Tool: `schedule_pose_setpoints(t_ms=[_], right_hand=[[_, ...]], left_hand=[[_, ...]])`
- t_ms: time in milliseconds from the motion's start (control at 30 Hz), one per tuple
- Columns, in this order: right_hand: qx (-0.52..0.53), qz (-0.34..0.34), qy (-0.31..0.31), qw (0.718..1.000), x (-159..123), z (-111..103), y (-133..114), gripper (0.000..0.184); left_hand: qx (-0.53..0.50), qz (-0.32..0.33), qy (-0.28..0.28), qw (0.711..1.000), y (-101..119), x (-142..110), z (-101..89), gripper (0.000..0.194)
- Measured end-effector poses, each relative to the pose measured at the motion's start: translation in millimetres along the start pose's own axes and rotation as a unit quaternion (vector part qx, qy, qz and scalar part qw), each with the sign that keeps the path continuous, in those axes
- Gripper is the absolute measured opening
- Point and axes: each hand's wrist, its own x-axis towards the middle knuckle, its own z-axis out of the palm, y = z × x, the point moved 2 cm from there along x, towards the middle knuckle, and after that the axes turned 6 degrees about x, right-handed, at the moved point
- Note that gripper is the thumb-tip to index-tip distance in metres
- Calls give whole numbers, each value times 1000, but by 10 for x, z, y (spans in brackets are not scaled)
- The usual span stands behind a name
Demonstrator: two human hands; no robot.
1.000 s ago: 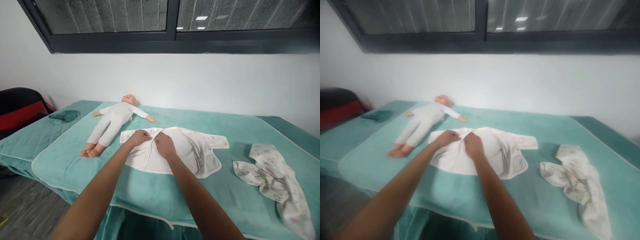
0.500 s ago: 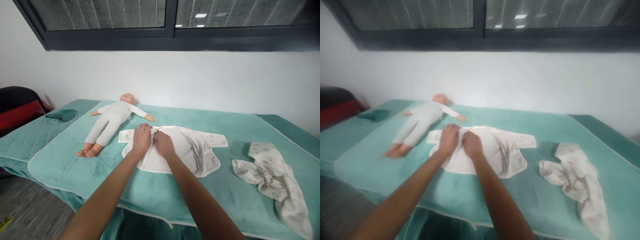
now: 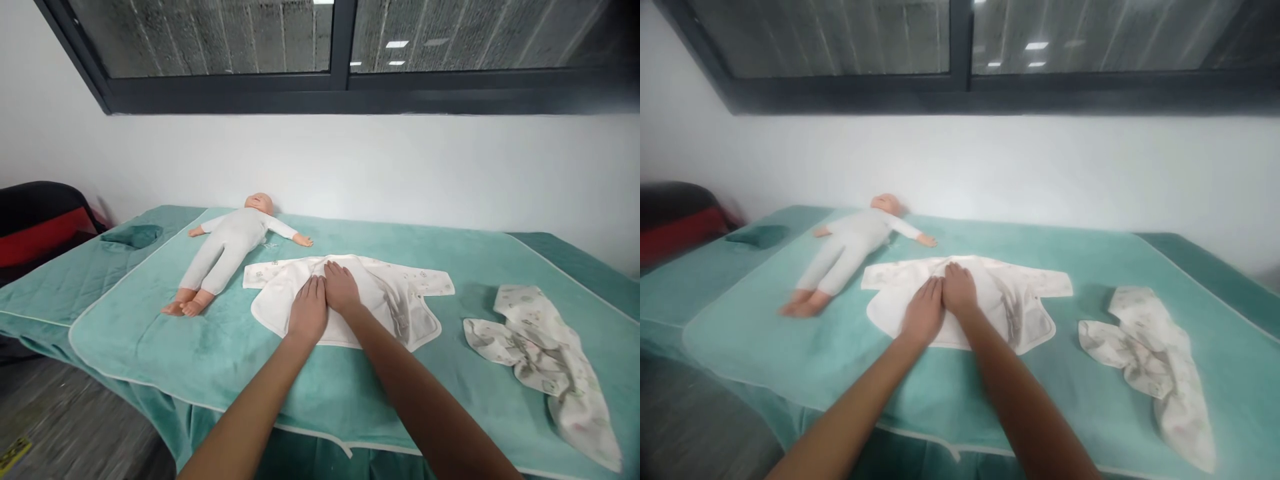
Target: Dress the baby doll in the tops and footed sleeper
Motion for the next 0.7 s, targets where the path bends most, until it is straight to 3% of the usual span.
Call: schedule_pose_setpoints(t_ms=[267,700], right_hand=[[5,3,14,1000,-65,-232,804,53],[10,1,28,1000,-86,-159,840,54]], left_hand=[[15,-2,2,1000,38,-11,-9,52],[5,-13,17,1000,45,-21,-55,45]])
